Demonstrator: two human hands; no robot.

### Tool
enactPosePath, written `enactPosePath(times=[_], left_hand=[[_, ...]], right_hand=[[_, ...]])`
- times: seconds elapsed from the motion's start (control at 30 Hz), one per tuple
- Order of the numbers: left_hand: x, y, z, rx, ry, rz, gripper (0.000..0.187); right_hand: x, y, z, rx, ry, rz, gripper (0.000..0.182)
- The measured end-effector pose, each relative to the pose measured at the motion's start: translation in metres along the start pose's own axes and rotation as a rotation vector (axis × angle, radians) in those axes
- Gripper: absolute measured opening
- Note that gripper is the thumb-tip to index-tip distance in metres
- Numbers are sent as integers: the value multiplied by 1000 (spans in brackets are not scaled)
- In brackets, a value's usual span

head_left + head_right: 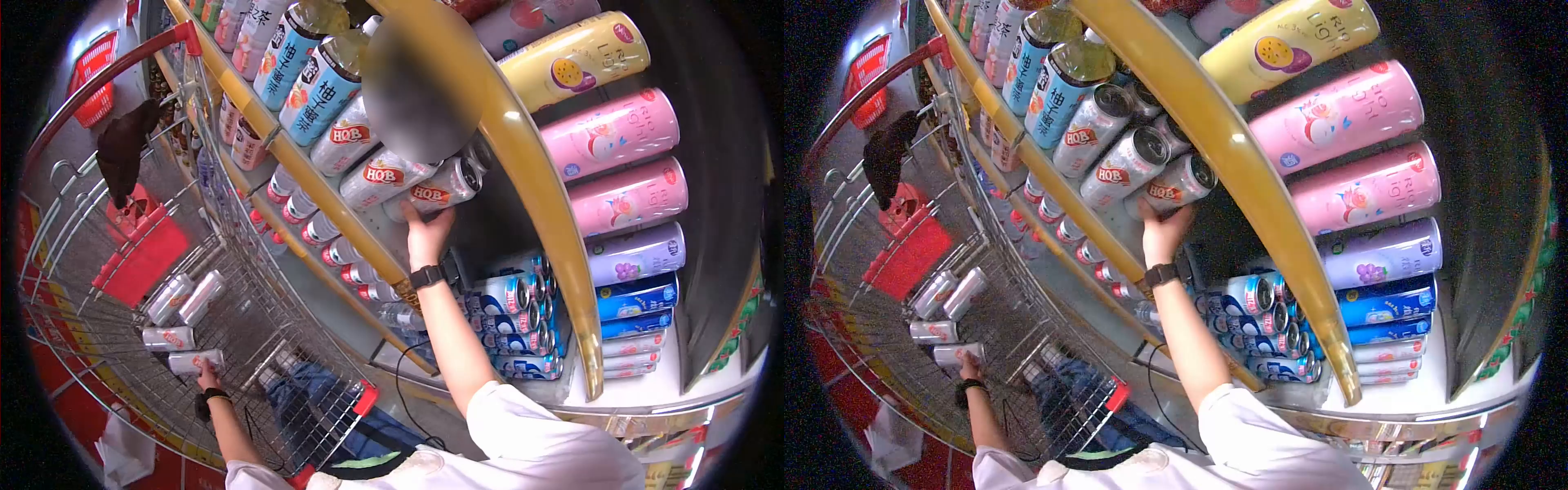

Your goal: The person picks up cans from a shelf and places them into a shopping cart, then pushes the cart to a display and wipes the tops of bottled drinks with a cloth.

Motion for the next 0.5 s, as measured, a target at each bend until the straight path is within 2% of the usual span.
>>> enactPosePath(times=[0.1,0.13,0.23,0.27,0.37,0.43,0.5], left_hand=[[-38,-38,-48,-74,-109,-28,32],[-35,-33,-38,-32,-162,1,31],[-18,-5,-20,-217,80,156,32],[-12,0,-2,-168,-94,43,35],[-2,3,1,-154,97,78,39],[-9,-9,-7,-160,104,61,40],[-12,-15,-10,-165,112,28,40]], right_hand=[[-3,2,-2,7,-40,50,68],[-2,3,-2,27,-58,85,67],[-11,5,4,46,-29,149,63],[-10,5,6,49,-3,153,63],[-19,5,13,58,-15,109,69],[-23,5,15,78,-17,72,76],[-19,4,14,50,-47,102,74]])
Point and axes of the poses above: each hand's wrist, its own z-axis towards the middle knuckle, its own y-axis out of the back of the hand, x = y × z, the point moved 7 cm from there along z, towards the middle knuckle, and after that the axes turned 13 degrees about x, right-handed, at the moved point
